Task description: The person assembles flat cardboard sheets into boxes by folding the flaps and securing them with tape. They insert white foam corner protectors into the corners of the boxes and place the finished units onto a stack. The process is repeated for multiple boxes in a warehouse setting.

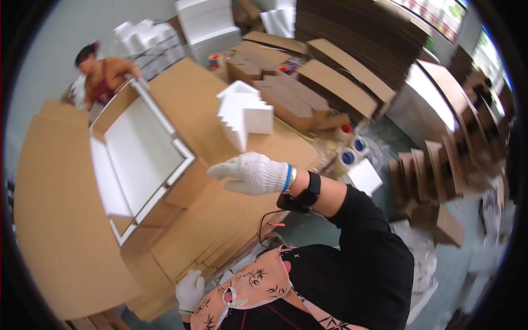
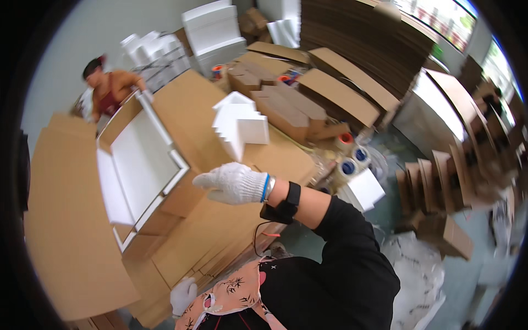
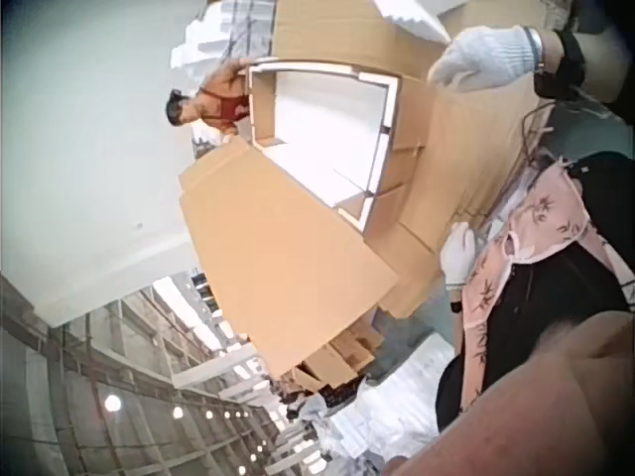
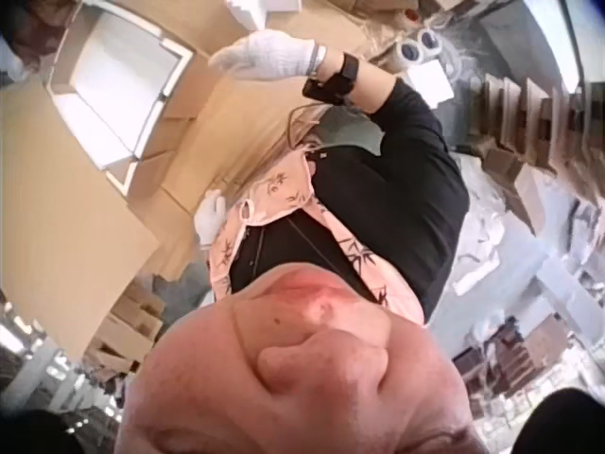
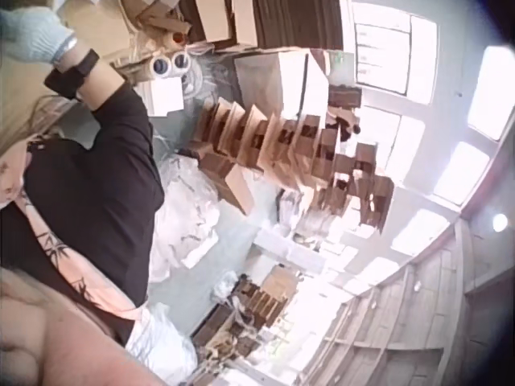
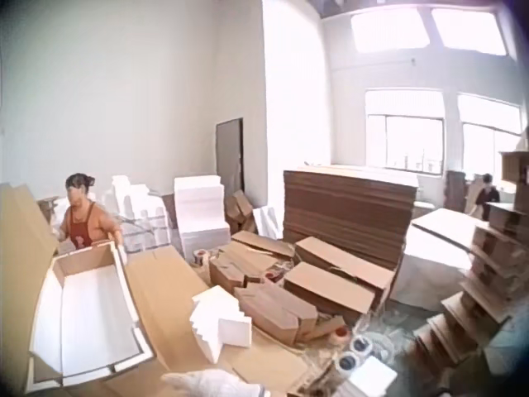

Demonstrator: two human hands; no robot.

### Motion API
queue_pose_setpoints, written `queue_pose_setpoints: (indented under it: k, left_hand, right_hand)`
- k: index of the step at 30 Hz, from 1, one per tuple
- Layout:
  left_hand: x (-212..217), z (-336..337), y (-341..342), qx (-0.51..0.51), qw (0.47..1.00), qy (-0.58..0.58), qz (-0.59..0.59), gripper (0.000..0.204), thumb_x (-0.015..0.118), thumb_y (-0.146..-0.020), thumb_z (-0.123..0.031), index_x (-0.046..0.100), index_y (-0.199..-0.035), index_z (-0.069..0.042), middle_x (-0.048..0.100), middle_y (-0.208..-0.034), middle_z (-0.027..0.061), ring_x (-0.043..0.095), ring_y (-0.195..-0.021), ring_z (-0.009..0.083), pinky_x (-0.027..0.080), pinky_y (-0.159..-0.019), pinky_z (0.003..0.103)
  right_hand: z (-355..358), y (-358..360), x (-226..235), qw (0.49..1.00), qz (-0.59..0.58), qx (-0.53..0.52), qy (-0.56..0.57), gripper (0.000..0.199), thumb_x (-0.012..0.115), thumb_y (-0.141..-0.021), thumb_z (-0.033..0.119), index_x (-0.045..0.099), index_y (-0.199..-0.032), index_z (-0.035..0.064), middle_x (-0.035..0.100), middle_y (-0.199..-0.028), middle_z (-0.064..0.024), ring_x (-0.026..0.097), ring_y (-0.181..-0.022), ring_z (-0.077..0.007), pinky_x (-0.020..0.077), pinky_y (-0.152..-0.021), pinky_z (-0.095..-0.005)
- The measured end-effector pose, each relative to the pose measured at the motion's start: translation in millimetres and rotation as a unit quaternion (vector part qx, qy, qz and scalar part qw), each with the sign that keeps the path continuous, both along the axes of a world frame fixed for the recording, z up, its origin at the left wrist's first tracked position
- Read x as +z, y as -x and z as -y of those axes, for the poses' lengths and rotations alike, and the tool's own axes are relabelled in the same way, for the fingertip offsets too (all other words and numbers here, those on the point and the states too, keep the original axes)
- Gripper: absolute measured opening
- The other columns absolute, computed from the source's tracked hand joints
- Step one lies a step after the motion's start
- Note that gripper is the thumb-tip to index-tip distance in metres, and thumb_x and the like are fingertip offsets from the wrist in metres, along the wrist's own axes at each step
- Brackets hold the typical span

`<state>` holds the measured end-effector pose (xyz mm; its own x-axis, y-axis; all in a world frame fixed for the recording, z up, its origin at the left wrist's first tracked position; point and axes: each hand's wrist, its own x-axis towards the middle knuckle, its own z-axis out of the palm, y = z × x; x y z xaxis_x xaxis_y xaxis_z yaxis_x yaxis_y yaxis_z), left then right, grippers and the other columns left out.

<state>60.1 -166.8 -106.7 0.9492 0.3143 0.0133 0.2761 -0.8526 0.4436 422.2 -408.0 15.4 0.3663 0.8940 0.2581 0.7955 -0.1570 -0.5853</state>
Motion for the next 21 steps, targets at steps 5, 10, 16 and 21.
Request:
queue_pose_setpoints:
  k: [5,10,16,21]
  left_hand:
    - [-16.0,75.5,-74.4,-0.271,0.961,0.053,0.02,0.017,0.062,-0.086,-0.017,0.07,-0.097,-0.007,0.07,-0.09,0.0173,0.068,-0.086,0.0348,0.054,-0.077,0.042]
    - [-20.9,177.9,-118.1,-0.436,0.895,0.088,0.024,0.019,0.065,-0.085,-0.017,0.072,-0.098,-0.006,0.071,-0.09,0.0165,0.069,-0.086,0.0331,0.055,-0.077,0.04]
    - [-1.6,337.8,-160.3,-0.57,0.816,0.092,0.034,0.021,0.062,-0.086,-0.024,0.072,-0.097,-0.009,0.071,-0.089,0.0135,0.069,-0.085,0.0321,0.055,-0.076,0.041]
    - [20.6,512.2,-224.3,-0.644,0.763,0.054,0.016,0.023,0.06,-0.088,-0.027,0.072,-0.098,-0.009,0.071,-0.09,0.0135,0.068,-0.084,0.0324,0.055,-0.075,0.041]
  right_hand:
    - [222.9,140.3,-88.0,0.928,-0.113,-0.352,0.05,0.039,0.058,-0.09,0.027,0.059,-0.124,0.0088,0.07,-0.099,-0.0169,0.067,-0.094,-0.0366,0.0536,-0.081,-0.0444]
    - [374.8,293.0,-117.3,0.809,-0.204,-0.475,0.279,0.044,0.056,-0.089,0.036,0.062,-0.123,0.0083,0.07,-0.104,-0.0191,0.066,-0.099,-0.0378,0.0522,-0.086,-0.0461]
    - [507.9,346.2,-92.9,0.768,-0.172,-0.604,0.122,0.042,0.06,-0.089,0.033,0.06,-0.124,0.0098,0.072,-0.102,-0.0131,0.067,-0.098,-0.0336,0.0529,-0.086,-0.0427]
    - [632.7,367.2,-72.6,0.72,-0.12,-0.68,0.068,0.039,0.061,-0.089,0.03,0.063,-0.124,0.0114,0.072,-0.103,-0.0127,0.067,-0.099,-0.0319,0.0529,-0.087,-0.0399]
